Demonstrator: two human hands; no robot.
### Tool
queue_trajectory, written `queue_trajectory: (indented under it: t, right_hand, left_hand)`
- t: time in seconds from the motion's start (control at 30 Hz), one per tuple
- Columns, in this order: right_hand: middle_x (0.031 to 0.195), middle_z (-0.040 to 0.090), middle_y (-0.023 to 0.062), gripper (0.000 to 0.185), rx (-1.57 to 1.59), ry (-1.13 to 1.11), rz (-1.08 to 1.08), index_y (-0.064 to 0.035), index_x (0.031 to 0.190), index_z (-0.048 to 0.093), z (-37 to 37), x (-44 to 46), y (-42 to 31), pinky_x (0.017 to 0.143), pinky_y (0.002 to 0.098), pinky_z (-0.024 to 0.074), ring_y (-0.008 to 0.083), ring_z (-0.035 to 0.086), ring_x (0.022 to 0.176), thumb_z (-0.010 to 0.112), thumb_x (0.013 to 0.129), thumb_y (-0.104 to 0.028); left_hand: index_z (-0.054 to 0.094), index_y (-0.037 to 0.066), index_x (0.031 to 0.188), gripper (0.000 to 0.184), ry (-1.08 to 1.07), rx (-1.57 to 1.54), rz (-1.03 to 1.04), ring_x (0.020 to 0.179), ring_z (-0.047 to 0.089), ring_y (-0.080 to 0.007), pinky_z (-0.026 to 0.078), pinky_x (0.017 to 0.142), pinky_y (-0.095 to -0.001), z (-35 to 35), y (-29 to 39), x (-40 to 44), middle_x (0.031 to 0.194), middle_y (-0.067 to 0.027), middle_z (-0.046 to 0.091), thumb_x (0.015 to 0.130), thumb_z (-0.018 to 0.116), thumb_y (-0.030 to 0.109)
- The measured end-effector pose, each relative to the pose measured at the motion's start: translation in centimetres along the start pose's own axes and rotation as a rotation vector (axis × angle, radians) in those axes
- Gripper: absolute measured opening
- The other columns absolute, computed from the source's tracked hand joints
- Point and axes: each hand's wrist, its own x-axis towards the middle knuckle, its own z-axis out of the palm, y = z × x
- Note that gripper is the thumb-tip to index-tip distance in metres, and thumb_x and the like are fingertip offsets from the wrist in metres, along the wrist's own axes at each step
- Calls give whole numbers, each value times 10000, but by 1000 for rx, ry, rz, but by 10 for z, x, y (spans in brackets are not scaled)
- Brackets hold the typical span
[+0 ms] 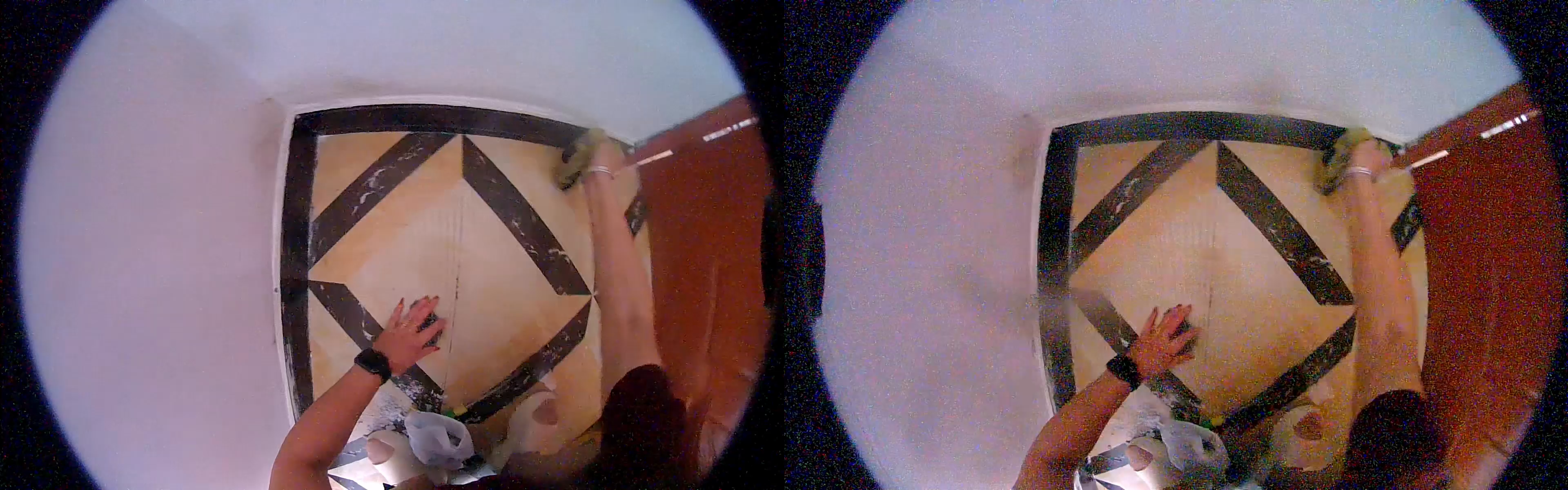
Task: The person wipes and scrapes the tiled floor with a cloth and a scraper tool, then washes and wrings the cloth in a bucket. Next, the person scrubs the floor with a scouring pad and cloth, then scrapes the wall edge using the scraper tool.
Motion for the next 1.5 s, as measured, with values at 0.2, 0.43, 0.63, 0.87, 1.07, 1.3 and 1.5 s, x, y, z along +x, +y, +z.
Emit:
queue_trajectory:
  t: [0.2, 0.43, 0.63, 0.87, 1.07, 1.3, 1.5]
  right_hand:
    - [1071, 480, 265, 506, -405, -71, -115, 178, 1134, 291, 186, -182, -64, 846, 384, 394, 325, 505, 995, 448, 809, -177]
    - [1156, 449, 220, 501, 380, -817, -725, 12, 1212, 330, 219, -343, -136, 953, 369, 313, 340, 401, 1115, 467, 733, -33]
    - [1172, 427, 218, 475, 436, -804, -568, 1, 1182, 355, 242, -356, -140, 941, 373, 325, 360, 406, 1104, 451, 717, -24]
    - [1000, 528, 209, 314, 58, -1285, -671, -11, 1030, 472, 132, -419, -108, 791, 412, 407, 363, 522, 836, 500, 733, -110]
    - [1177, 464, 203, 415, 443, -1065, -448, -11, 1158, 453, 143, -381, -134, 946, 365, 336, 319, 425, 1124, 446, 747, -72]
    - [1277, 391, 152, 504, 157, -786, -971, -44, 1168, 437, 200, -363, -172, 855, 404, 404, 320, 458, 1065, 528, 699, -205]
    - [1256, 410, 153, 483, -113, -878, -1101, -33, 1140, 461, 129, -418, -151, 756, 413, 444, 331, 543, 871, 523, 689, -193]
  left_hand:
    - [436, 168, 1191, 445, -12, -101, 20, 1307, 133, -246, 107, 1026, -508, 2, -10, -2, 1405, -94, 162, 788, 538, 327]
    - [458, 175, 1161, 449, 69, -149, 44, 1303, 147, -229, 105, 1032, -482, 8, -16, -2, 1385, -109, 209, 754, 571, 327]
    - [451, 180, 1174, 449, 175, -177, 46, 1300, 161, -231, 59, 1045, -473, 23, -18, -7, 1376, -104, 245, 767, 548, 344]
    - [426, 184, 1202, 435, -26, -163, -21, 1290, 191, -251, 44, 1050, -470, 38, -16, -5, 1379, -112, 242, 811, 467, 369]
    - [465, 178, 1168, 398, -93, -70, -3, 1273, 215, -273, 69, 1035, -503, 6, -15, 0, 1343, -124, 284, 809, 473, 348]
    - [470, 169, 1156, 426, 158, -120, 43, 1294, 164, -252, 63, 1041, -481, 19, -15, -3, 1376, -108, 234, 768, 547, 328]
    - [503, 162, 1118, 382, 134, 87, 45, 1281, 196, -273, 112, 1032, -492, 39, -14, -8, 1367, -111, 259, 769, 538, 313]
